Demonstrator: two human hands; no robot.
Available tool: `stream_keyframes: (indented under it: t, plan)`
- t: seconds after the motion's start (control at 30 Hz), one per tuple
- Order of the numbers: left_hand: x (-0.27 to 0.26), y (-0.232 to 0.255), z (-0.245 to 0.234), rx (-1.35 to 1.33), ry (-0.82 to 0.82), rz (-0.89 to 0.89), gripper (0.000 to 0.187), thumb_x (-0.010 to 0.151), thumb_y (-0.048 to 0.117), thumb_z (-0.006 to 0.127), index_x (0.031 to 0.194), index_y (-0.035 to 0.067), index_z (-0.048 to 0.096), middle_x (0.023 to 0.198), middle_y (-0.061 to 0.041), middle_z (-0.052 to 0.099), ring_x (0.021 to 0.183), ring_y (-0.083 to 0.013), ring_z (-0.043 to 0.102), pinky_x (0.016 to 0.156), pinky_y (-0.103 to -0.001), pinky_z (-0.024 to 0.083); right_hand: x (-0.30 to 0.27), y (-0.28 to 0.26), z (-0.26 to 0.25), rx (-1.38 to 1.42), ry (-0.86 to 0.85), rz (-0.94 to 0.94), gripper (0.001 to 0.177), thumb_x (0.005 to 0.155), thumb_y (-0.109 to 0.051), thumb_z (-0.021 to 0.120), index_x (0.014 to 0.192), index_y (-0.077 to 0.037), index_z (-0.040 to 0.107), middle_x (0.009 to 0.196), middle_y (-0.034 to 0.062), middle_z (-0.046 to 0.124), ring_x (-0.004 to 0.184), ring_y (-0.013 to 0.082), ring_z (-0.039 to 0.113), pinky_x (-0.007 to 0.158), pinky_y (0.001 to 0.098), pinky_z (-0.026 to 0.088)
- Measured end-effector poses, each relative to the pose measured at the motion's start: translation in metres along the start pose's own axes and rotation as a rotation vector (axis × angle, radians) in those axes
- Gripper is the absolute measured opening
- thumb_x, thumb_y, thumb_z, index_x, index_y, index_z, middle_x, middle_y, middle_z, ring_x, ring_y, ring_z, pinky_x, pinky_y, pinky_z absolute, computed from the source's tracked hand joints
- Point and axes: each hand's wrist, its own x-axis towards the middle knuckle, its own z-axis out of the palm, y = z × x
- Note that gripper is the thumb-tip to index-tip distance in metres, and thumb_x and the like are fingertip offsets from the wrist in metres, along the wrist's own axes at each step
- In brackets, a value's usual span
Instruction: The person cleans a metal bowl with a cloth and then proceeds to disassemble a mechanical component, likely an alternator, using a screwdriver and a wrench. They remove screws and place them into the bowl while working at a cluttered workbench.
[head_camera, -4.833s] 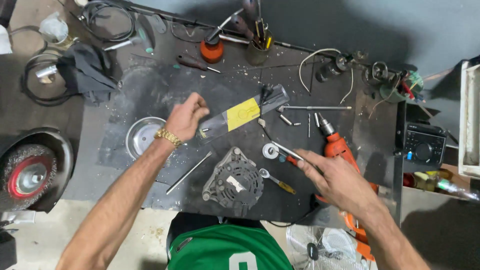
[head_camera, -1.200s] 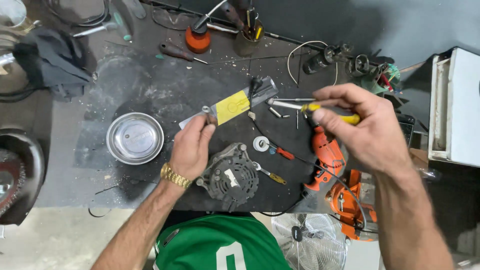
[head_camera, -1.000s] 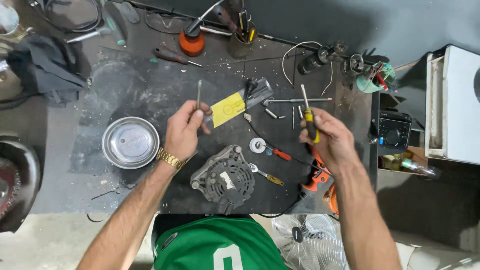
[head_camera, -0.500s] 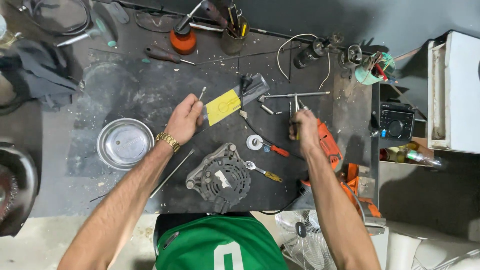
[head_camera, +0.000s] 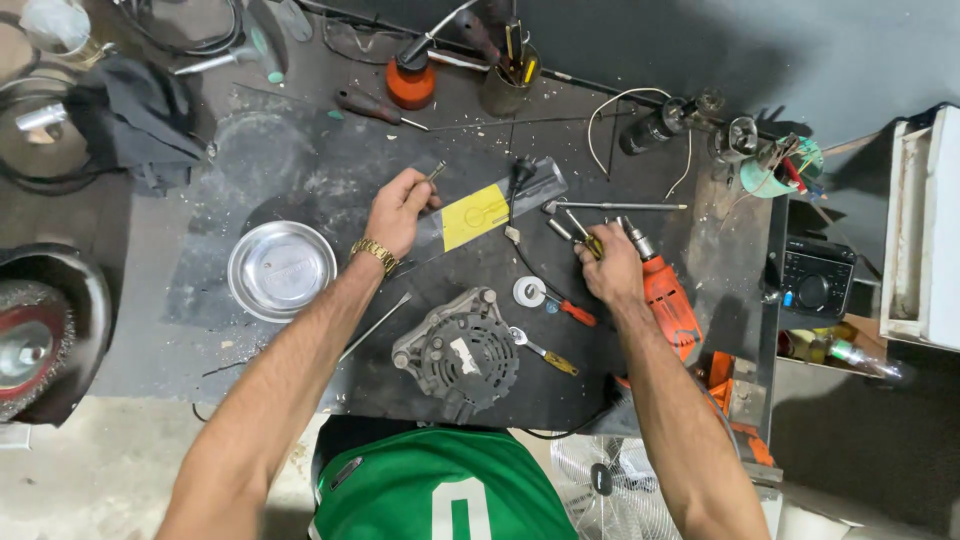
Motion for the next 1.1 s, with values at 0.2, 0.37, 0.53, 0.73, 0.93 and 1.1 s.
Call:
stream_keyframes:
  t: [0.2,0.37,0.53,0.73,0.93,1.1]
  plan:
    - [-0.026,0.067,0.013,-0.347,0.013,0.094,0.012,0.108,0.014,0.051,0.112,0.007,0.060,0.106,-0.016,0.076,0.089,-0.0145,0.069,0.084,-0.026,0.054,-0.015,-0.013,-0.008,0.698,0.169,0.168,0.033,0.080,-0.014,0.087,0.108,-0.004,0.072,0.075,0.0038,0.068,0.065,0.0074,0.059,0.050,0.0199,0.047]
    - [-0.067,0.148,0.032,-0.604,-0.048,0.043,0.018,0.106,0.024,0.057,0.109,0.007,0.062,0.107,-0.017,0.077,0.087,-0.0127,0.072,0.078,-0.021,0.056,-0.075,-0.112,-0.069,1.249,0.155,0.197,0.022,0.085,0.000,0.076,0.105,-0.001,0.067,0.072,0.0014,0.058,0.053,0.0035,0.055,0.036,0.0130,0.039]
    - [-0.099,0.178,0.062,-0.740,-0.058,-0.014,0.024,0.102,0.027,0.067,0.107,0.004,0.073,0.100,-0.011,0.076,0.081,-0.0096,0.066,0.075,-0.019,0.053,-0.103,-0.156,-0.098,1.448,0.027,0.009,0.020,0.084,0.004,0.075,0.100,0.005,0.064,0.100,0.0258,0.072,0.077,0.0262,0.077,0.031,0.0147,0.040]
    - [-0.125,0.213,0.069,-0.904,-0.064,-0.060,0.026,0.096,0.014,0.073,0.112,-0.007,0.073,0.088,-0.019,0.074,0.076,-0.0147,0.068,0.069,-0.024,0.060,-0.118,-0.175,-0.117,1.263,0.055,-0.046,0.034,0.071,0.010,0.087,0.097,0.008,0.065,0.079,0.0238,0.075,0.065,0.0179,0.075,0.046,0.0199,0.056]
    - [-0.136,0.214,0.064,-0.894,-0.050,-0.041,0.023,0.096,0.011,0.073,0.109,-0.008,0.072,0.088,-0.018,0.073,0.074,-0.0155,0.069,0.067,-0.025,0.063,-0.128,-0.209,-0.146,0.859,-0.016,-0.024,0.023,0.071,-0.012,0.095,0.086,-0.005,0.080,0.058,0.0034,0.068,0.054,0.0003,0.052,0.042,0.0132,0.043]
    - [-0.140,0.219,0.052,-0.740,-0.156,0.020,0.014,0.094,0.008,0.075,0.096,-0.006,0.075,0.072,-0.015,0.070,0.067,-0.0129,0.067,0.062,-0.025,0.062,-0.131,-0.204,-0.154,0.882,-0.200,-0.047,0.020,0.070,-0.012,0.093,0.074,-0.002,0.076,0.048,0.0038,0.062,0.047,0.0015,0.049,0.038,0.0158,0.041]
